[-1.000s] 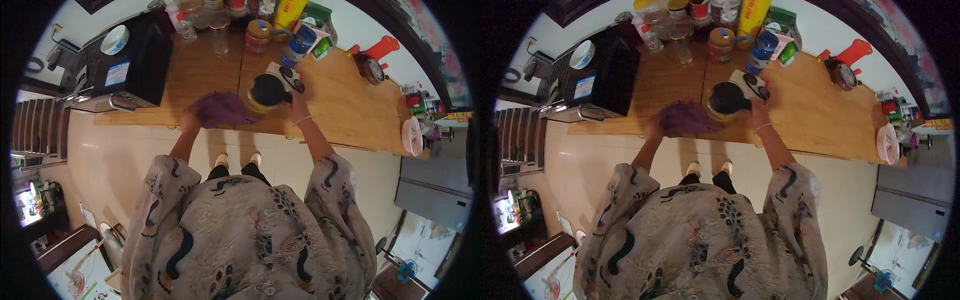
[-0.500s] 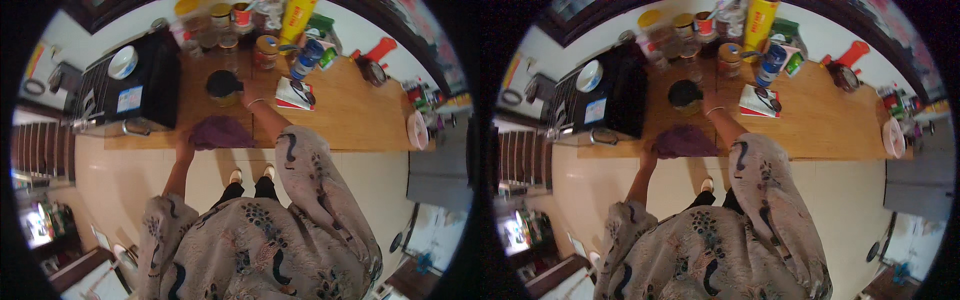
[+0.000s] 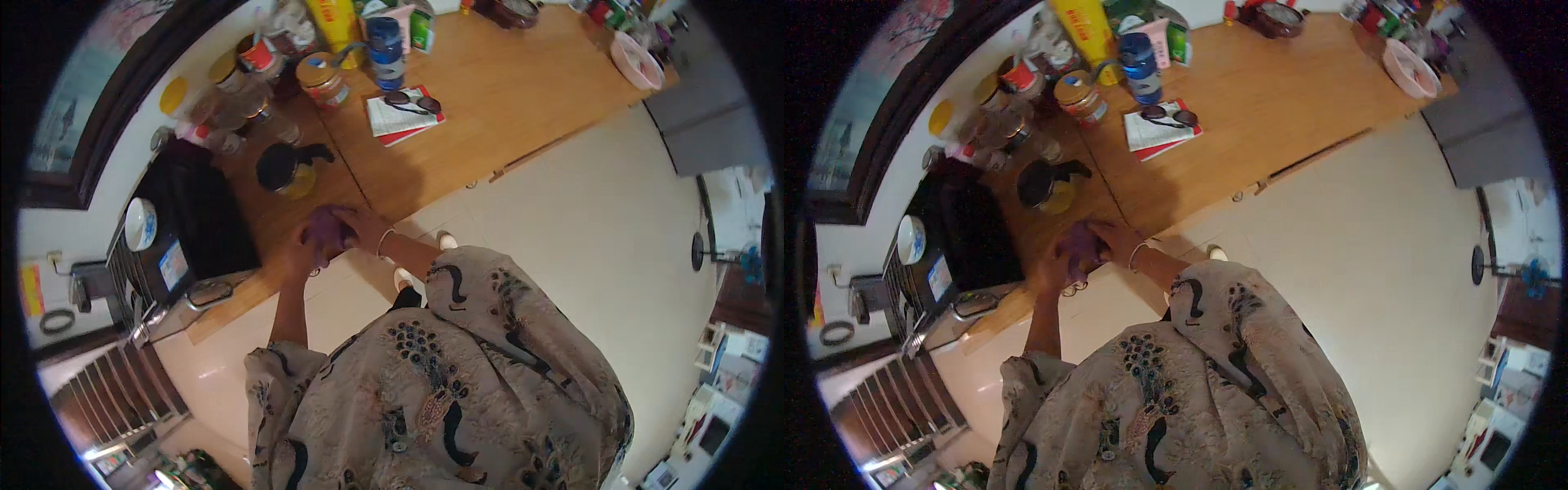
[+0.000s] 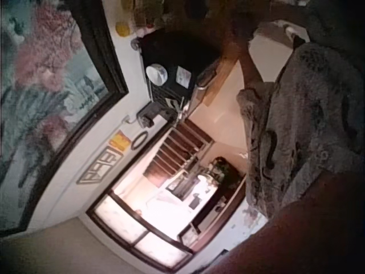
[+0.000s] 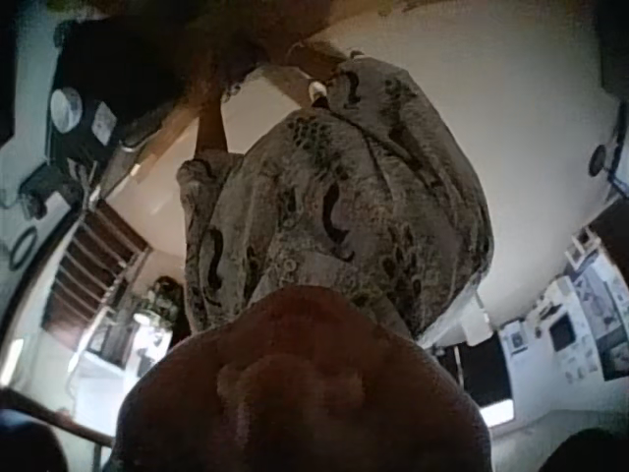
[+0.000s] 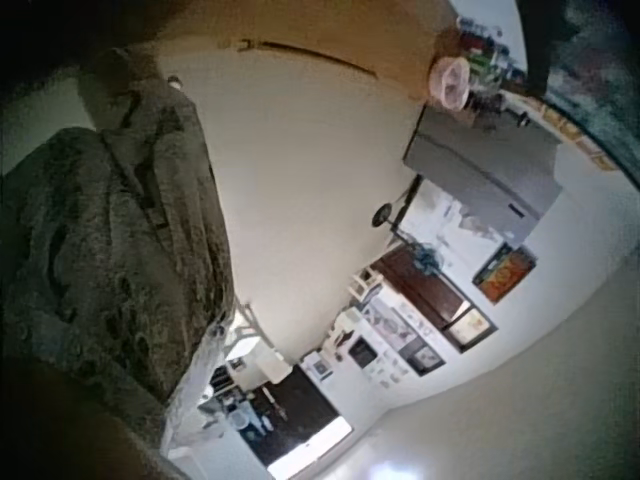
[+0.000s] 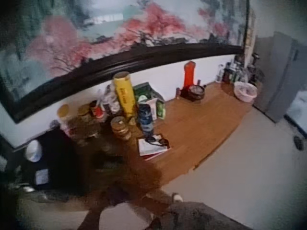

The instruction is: The person wipes a wooden table, a refrigerator, a standing fan, a wooden door, and a white cabinet using a purple cloth. They also clean a white power cord with the cloth.

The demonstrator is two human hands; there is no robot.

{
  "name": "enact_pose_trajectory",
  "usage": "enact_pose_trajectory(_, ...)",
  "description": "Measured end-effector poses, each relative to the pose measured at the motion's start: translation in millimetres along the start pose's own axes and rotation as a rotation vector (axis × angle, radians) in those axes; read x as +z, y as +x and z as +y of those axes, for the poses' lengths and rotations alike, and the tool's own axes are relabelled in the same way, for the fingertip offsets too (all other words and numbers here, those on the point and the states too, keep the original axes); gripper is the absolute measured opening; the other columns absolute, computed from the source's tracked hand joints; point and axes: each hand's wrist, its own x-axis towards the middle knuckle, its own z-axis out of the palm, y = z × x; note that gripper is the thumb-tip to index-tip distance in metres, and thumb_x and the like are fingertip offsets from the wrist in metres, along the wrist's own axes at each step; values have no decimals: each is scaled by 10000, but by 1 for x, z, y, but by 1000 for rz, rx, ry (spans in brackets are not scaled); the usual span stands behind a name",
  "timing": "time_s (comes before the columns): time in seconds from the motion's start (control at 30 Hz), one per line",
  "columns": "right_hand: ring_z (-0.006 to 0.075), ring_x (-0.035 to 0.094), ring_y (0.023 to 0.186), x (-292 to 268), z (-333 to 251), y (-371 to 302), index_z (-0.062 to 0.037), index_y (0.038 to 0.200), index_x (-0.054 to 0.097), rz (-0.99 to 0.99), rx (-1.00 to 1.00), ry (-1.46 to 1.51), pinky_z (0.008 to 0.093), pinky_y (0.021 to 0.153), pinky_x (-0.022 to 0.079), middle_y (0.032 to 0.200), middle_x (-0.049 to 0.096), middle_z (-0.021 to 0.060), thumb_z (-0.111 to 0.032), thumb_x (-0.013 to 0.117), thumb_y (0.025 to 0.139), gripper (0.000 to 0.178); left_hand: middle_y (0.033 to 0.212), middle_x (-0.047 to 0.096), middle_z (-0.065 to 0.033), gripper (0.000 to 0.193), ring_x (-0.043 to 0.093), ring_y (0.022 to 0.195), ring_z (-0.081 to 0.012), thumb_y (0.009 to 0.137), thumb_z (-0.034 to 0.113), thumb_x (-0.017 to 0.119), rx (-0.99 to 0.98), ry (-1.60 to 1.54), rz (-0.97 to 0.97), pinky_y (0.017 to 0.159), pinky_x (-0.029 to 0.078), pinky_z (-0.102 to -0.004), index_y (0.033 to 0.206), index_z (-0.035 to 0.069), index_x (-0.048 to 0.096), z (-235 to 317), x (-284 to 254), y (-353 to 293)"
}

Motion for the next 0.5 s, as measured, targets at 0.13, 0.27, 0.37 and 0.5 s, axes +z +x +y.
enact_pose_trajectory(0.13,222,530,1060,14,75,15,-93,1189,557,-180,301,113,352,937,419,1126,580,94,-275,551,866,370,1005,623,-68,265,586,930,-167,829,17,545,101,6,-192,839,467,-291,1089,40,589,54,30,27)
enact_pose_trajectory(0.27,234,582,965,-49,152,-11,-97,1093,605,520,261,469,350,875,455,1026,629,99,-163,517,857,261,985,631,-74,266,598,912,-178,826,49,582,157,-202,-386,819,474,-283,1091,26,589,135,77,66)
enact_pose_trajectory(0.37,362,617,866,-143,75,-17,-104,1062,615,699,182,38,424,771,501,961,654,156,-89,545,793,278,1104,597,-140,392,568,1023,-261,801,115,631,360,119,-371,886,448,-354,1174,31,548,153,86,64)
enact_pose_trajectory(0.5,320,602,973,-131,96,-38,-135,1079,625,295,249,-364,423,784,496,1106,612,158,-127,556,787,300,1247,505,-190,525,466,1161,-347,796,210,644,862,558,-257,968,372,-454,1266,43,483,111,123,75)
